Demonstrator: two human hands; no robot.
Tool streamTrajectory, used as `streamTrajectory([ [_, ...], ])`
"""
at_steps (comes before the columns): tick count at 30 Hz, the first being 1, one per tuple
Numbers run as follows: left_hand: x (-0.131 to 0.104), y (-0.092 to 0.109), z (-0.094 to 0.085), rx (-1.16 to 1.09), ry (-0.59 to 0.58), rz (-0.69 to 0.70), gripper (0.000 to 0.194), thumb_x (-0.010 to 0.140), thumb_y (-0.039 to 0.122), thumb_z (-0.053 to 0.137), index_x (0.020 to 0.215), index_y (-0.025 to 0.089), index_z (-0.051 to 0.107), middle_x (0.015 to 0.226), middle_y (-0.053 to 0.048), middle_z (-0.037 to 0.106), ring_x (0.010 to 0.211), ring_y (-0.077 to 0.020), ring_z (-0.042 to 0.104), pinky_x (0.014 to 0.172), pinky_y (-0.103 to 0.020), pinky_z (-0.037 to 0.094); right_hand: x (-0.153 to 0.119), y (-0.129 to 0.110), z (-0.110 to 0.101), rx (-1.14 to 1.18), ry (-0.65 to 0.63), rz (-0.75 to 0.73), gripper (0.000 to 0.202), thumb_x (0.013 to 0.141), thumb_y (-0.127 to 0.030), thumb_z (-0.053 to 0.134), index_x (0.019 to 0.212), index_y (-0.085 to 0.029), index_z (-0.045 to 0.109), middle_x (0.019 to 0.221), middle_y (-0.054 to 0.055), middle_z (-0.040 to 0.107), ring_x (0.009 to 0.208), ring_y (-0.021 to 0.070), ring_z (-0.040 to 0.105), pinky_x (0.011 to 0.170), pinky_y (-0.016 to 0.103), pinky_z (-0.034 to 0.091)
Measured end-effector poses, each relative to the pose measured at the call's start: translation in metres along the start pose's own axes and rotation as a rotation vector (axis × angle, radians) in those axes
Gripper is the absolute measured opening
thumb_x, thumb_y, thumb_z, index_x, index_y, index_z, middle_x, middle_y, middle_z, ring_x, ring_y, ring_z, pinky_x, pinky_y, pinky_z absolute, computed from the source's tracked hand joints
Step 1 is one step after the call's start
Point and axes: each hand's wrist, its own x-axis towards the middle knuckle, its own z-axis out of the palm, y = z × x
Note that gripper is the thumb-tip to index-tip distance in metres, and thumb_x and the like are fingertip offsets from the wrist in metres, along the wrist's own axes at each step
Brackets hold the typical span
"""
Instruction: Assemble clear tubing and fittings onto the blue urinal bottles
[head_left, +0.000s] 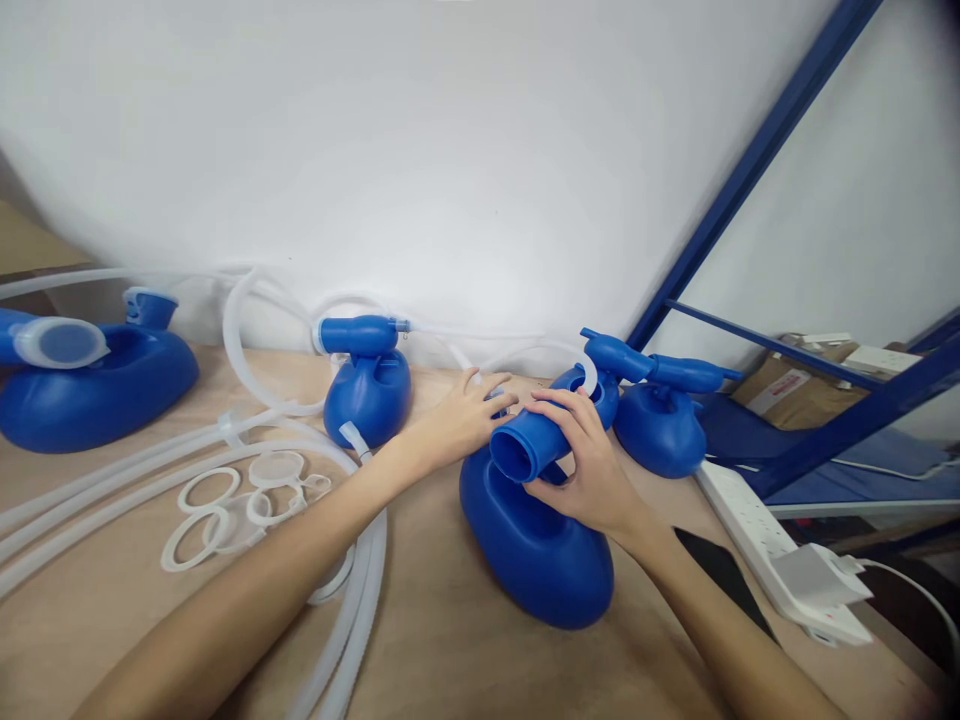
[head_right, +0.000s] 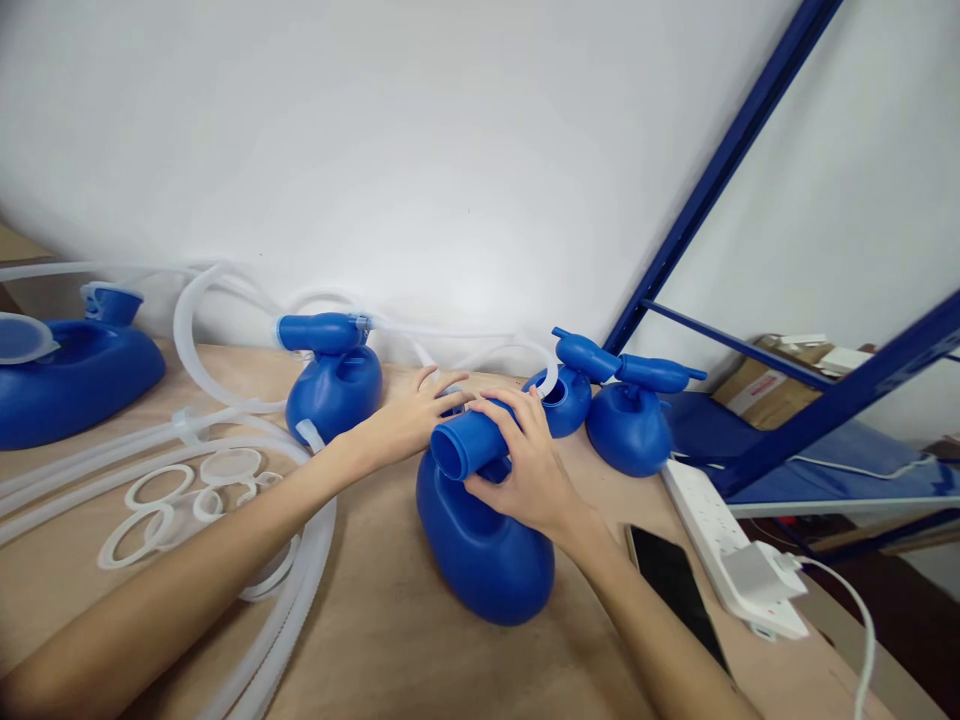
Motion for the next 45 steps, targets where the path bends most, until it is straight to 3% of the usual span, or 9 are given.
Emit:
streamTrajectory([
  [5, 0.002, 0.007, 0.009, 0.054, 0.040, 0.039, 0.033, 0.108, 0.019, 0.048, 0.135, 0.013, 0.066, 0.128, -0.017, 0.069, 0.127, -0.0340, 0.061, 0.108, -0.050, 0.049, -0.001, 0.005, -0.002, -0.034, 0.014, -0.033, 0.071, 0.080, -0.029, 0.076, 0.145, -0.026, 0.046, 0.141, 0.018, 0.057, 0.132, 0.0424, 0.056, 0.116, 0.075, 0.036],
  [11, 0.015, 0.016, 0.006, 0.034, 0.035, -0.114, 0.035, 0.111, 0.021, 0.035, 0.121, 0.011, 0.068, 0.108, -0.015, 0.070, 0.103, -0.0293, 0.068, 0.091, -0.043, 0.054, 0.000, 0.011, -0.005, -0.033, 0.009, -0.053, 0.072, 0.078, -0.031, 0.078, 0.143, -0.028, 0.048, 0.138, 0.016, 0.058, 0.128, 0.0405, 0.058, 0.113, 0.069, 0.042],
  [14, 0.018, 0.010, -0.002, 0.009, 0.053, -0.196, 0.041, 0.114, 0.027, 0.028, 0.125, 0.012, 0.065, 0.117, -0.017, 0.070, 0.108, -0.0266, 0.067, 0.093, -0.039, 0.053, 0.000, 0.011, -0.007, -0.012, -0.032, -0.029, 0.074, 0.077, -0.030, 0.078, 0.145, -0.030, 0.048, 0.140, 0.015, 0.057, 0.132, 0.0410, 0.057, 0.116, 0.069, 0.041],
  [17, 0.011, -0.003, -0.013, -0.003, 0.052, -0.252, 0.051, 0.113, 0.046, 0.036, 0.142, 0.008, 0.055, 0.131, -0.022, 0.067, 0.121, -0.0310, 0.063, 0.100, -0.044, 0.050, 0.001, 0.008, -0.009, 0.006, -0.072, 0.006, 0.072, 0.081, -0.034, 0.079, 0.145, -0.030, 0.047, 0.143, 0.015, 0.056, 0.137, 0.0413, 0.054, 0.120, 0.071, 0.036],
  [20, 0.001, -0.017, -0.022, -0.108, -0.052, -0.283, 0.058, 0.109, 0.057, 0.043, 0.136, 0.009, 0.061, 0.124, -0.019, 0.071, 0.119, -0.0320, 0.063, 0.100, -0.044, 0.050, 0.000, 0.002, -0.007, -0.016, -0.076, 0.089, 0.076, 0.079, -0.051, 0.087, 0.144, -0.033, 0.051, 0.153, 0.016, 0.044, 0.146, 0.0452, 0.044, 0.121, 0.073, 0.034],
  [23, -0.001, -0.024, -0.025, -0.202, -0.129, -0.278, 0.049, 0.113, 0.046, 0.038, 0.110, 0.011, 0.071, 0.113, -0.015, 0.073, 0.114, -0.0292, 0.063, 0.099, -0.040, 0.049, -0.002, -0.006, -0.003, 0.008, -0.091, 0.255, 0.086, 0.073, -0.058, 0.091, 0.146, -0.036, 0.050, 0.167, 0.014, 0.022, 0.154, 0.0492, 0.032, 0.119, 0.072, 0.040],
  [26, 0.003, -0.024, -0.022, -0.226, -0.134, -0.276, 0.045, 0.114, 0.037, 0.038, 0.101, 0.011, 0.072, 0.103, -0.014, 0.073, 0.103, -0.0274, 0.065, 0.098, -0.039, 0.049, -0.003, -0.013, 0.001, 0.084, -0.101, 0.354, 0.080, 0.077, -0.049, 0.090, 0.144, -0.036, 0.048, 0.169, 0.012, 0.019, 0.157, 0.0485, 0.029, 0.120, 0.073, 0.040],
  [32, 0.007, -0.022, -0.012, -0.308, -0.113, -0.382, 0.046, 0.114, 0.037, 0.036, 0.097, 0.012, 0.070, 0.094, -0.011, 0.070, 0.083, -0.0234, 0.069, 0.077, -0.034, 0.052, 0.002, -0.020, 0.002, 0.167, -0.061, 0.269, 0.074, 0.076, -0.026, 0.085, 0.139, -0.035, 0.047, 0.157, 0.011, 0.037, 0.157, 0.0420, 0.033, 0.127, 0.071, 0.029],
  [45, 0.006, -0.012, -0.006, -0.417, -0.030, -0.543, 0.036, 0.112, 0.037, 0.040, 0.099, 0.017, 0.067, 0.095, -0.009, 0.074, 0.086, -0.0236, 0.071, 0.078, -0.032, 0.050, 0.000, -0.013, -0.001, 0.163, -0.149, 0.190, 0.082, 0.073, -0.023, 0.083, 0.143, -0.034, 0.042, 0.163, 0.014, 0.032, 0.162, 0.0440, 0.021, 0.127, 0.072, 0.028],
])
